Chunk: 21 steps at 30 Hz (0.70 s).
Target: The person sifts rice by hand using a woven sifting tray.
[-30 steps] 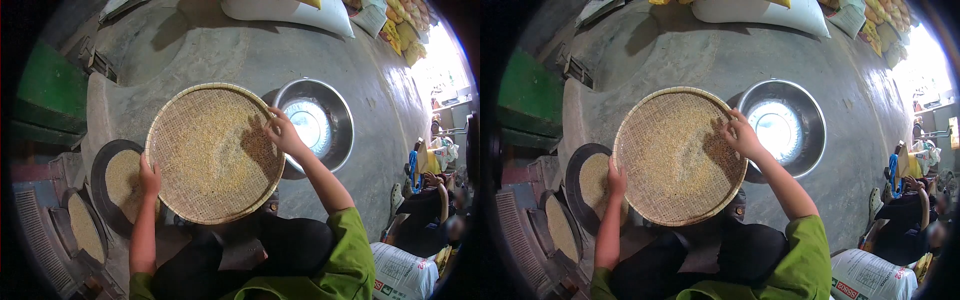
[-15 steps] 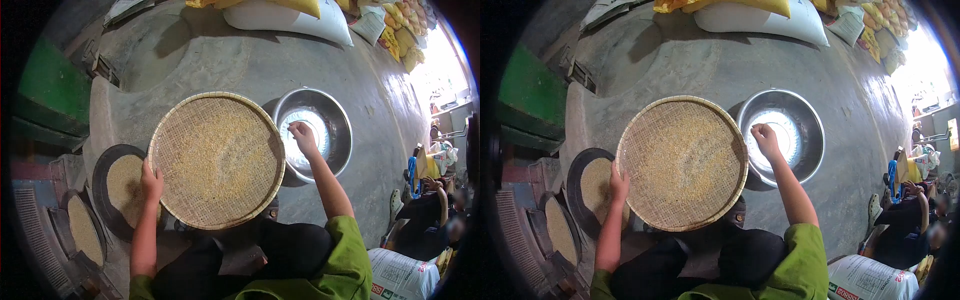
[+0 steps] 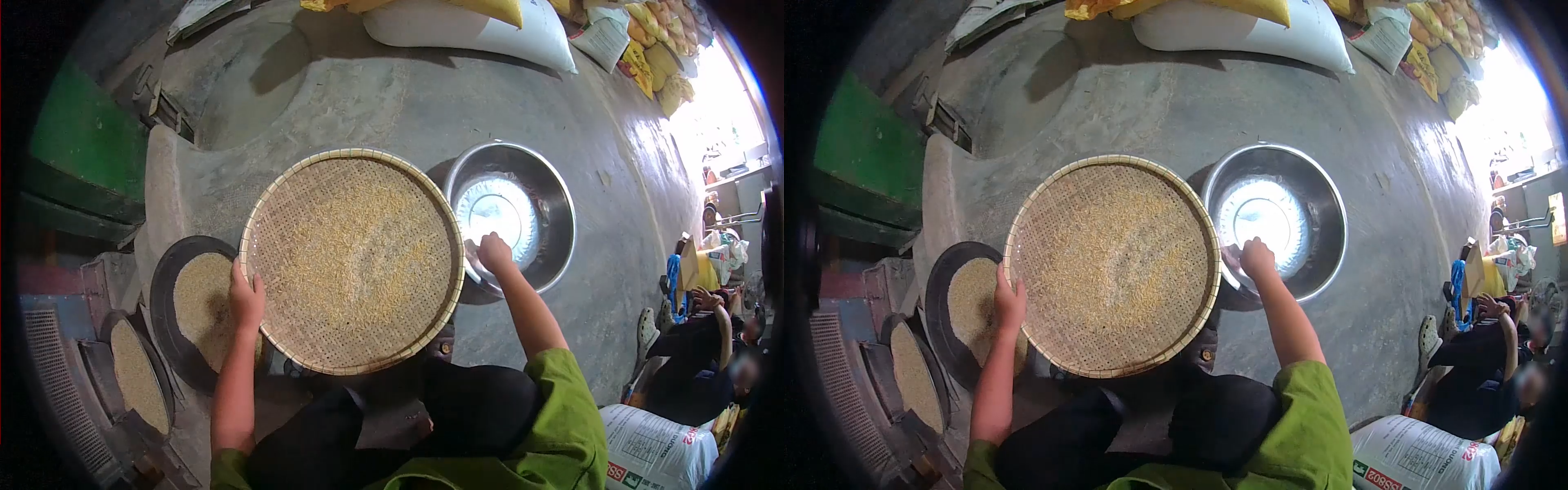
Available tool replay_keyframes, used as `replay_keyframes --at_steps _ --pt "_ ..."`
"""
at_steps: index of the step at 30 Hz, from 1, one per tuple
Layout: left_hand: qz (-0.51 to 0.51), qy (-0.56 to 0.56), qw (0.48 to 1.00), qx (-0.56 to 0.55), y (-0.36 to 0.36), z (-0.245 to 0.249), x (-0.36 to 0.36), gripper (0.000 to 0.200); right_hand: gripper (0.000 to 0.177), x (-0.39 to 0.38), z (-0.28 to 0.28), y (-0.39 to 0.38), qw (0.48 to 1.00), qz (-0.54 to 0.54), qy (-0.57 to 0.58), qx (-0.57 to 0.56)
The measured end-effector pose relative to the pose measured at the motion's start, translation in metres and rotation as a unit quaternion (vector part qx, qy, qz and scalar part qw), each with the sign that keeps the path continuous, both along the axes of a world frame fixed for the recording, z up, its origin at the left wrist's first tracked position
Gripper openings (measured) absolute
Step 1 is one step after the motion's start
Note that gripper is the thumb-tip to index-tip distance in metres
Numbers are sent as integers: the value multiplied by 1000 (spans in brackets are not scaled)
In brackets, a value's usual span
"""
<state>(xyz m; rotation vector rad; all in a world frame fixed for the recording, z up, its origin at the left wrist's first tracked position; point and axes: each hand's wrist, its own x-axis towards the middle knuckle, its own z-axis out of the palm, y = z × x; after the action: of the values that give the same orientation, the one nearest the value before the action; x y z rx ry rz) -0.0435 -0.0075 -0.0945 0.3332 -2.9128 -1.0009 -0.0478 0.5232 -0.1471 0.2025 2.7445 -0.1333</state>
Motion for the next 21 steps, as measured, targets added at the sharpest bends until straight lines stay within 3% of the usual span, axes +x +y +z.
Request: replay_keyframes --at_steps 1,5,7,8,10,12,15,17,21 --pt "-3 5 1000 -1 0 0 0 54 22 2 5 -4 999 -42 10 33" --pt "0 4 1000 5 -4 -8 0 55 25 -10 11 3 997 -31 -69 29" --pt "-14 24 999 -31 -5 -10 0 55 26 -15 18 4 993 -29 94 -65" --pt "-15 22 999 -31 -5 -10 -1 55 26 -22 29 -2 993 -30 93 -65" --pt "-7 16 999 -30 -5 -11 0 55 26 -39 53 -21 945 -59 223 -231" --pt "-11 16 1000 -20 -4 -9 0 55 24 -52 80 -46 936 -11 251 -246" --pt "-5 -8 1000 -2 1 2 -2 55 22 -68 100 -89 939 38 233 -252" --pt "2 -30 1000 4 6 9 -1 56 19 -77 97 -107 946 135 216 -202" --pt "3 -25 1000 -18 2 5 -1 57 19 -96 81 -116 961 132 221 -105"
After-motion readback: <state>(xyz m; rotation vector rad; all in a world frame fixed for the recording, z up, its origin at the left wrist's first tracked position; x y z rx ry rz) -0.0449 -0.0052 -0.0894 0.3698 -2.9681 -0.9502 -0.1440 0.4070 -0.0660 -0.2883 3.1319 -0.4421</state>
